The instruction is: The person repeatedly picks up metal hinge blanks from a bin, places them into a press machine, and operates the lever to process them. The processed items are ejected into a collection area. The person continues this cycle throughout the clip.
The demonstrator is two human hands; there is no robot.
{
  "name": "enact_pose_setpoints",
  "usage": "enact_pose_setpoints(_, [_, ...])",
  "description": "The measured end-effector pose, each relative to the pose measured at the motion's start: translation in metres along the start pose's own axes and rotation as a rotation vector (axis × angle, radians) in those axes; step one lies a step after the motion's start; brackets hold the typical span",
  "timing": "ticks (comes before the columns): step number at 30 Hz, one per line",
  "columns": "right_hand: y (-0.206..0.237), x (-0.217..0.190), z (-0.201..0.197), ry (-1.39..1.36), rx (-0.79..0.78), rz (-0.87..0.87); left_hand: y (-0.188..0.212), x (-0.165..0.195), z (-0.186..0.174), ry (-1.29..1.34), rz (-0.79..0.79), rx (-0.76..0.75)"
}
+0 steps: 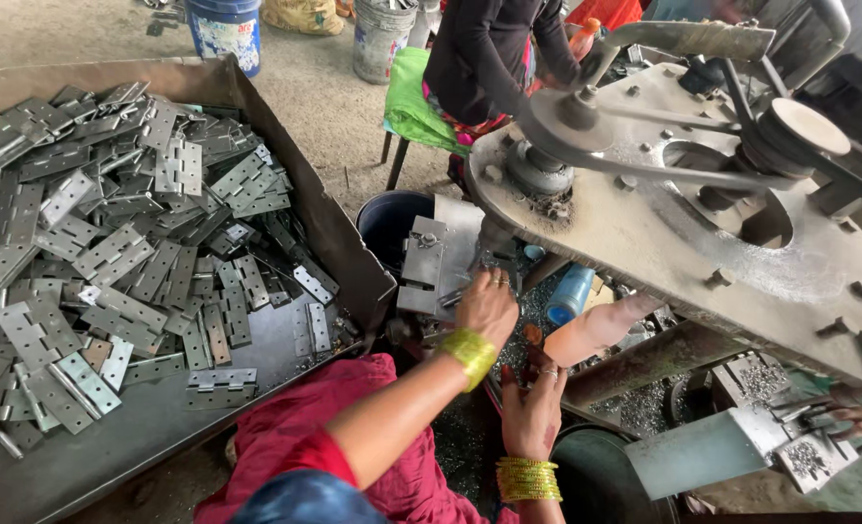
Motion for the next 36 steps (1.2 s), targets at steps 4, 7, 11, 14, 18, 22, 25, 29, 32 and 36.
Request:
enact_pose_setpoints(4, [0.004,0.01,0.004,0.069,-0.046,-0.052,0.003,-0.007,0.02,0.155,-0.146,-0.057])
enact_pose_setpoints(7, [0.004,0.015,0.006,0.063,-0.056,0.001,0.031,-0.031,0.044,0.269,-0.234,0.211])
enact_pose_setpoints(11, [-0.002,0.015,0.008,0.26,-0.145,-0.013,0.062,-0.032,0.052,0.197,-0.212,0.167])
enact_pose_setpoints(14, [-0.005,0.01,0.007,0.242,-0.242,0.074,0.05,-0.029,0.038,0.112,-0.129,-0.075])
enact_pose_setpoints(18, [-0.004,0.002,0.006,0.193,-0.28,0.041,0.032,-0.034,0.026,0.182,-0.188,-0.041])
enact_pose_setpoints(22, [-0.007,0.021,0.01,0.216,-0.352,0.098,0.027,-0.037,0.037,0.061,-0.149,0.036])
enact_pose_setpoints(25, [-0.001,0.055,0.023,0.255,-0.458,0.193,0.02,-0.037,0.045,0.065,-0.168,0.02])
enact_pose_setpoints(29, [0.042,0.102,0.051,0.393,-0.591,0.348,0.018,-0.037,0.044,0.114,-0.176,-0.02])
enact_pose_setpoints(32, [0.072,0.122,0.064,0.393,-0.611,0.452,0.027,-0.039,0.039,0.168,-0.168,-0.079])
enact_pose_setpoints(36, [0.061,0.143,0.062,0.333,-0.667,0.433,0.029,-0.042,0.036,0.101,-0.2,0.012])
Point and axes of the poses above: each hand's wrist, its own y-axis away from the middle knuckle, its own z-axis out of the palm, x = y × z, the point moved 1 cm from there along -y, towards the middle knuckle, and after that the axes turned 2 degrees about -x, right-handed, at the moved point
